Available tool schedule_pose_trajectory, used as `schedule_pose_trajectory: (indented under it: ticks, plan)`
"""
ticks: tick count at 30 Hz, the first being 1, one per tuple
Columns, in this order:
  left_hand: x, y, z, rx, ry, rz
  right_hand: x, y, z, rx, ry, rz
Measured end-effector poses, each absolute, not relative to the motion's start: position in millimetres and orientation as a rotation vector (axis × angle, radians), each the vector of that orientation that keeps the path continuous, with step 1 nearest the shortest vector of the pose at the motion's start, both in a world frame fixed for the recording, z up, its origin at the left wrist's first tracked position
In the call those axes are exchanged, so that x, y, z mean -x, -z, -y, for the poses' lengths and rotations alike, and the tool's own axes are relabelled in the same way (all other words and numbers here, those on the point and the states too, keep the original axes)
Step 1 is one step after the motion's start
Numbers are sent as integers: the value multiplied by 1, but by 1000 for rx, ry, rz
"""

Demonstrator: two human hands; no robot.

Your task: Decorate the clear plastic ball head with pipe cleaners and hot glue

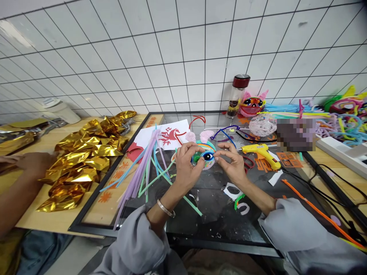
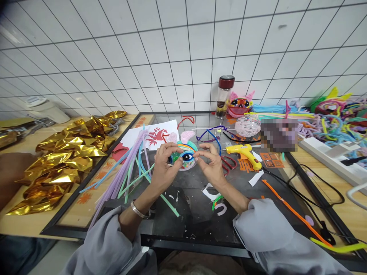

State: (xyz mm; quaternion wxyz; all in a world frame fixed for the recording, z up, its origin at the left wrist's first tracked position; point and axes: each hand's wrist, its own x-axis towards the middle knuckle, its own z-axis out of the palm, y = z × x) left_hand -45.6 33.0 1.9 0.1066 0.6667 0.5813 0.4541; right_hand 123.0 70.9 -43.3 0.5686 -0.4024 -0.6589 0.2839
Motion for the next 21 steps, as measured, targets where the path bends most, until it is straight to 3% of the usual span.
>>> schedule_pose_trajectory:
  ticks: [21]
  plan:
    - [46, 0, -34, -1967, -1382, -1680, -116, 41, -77, 970, -1076, 1301]
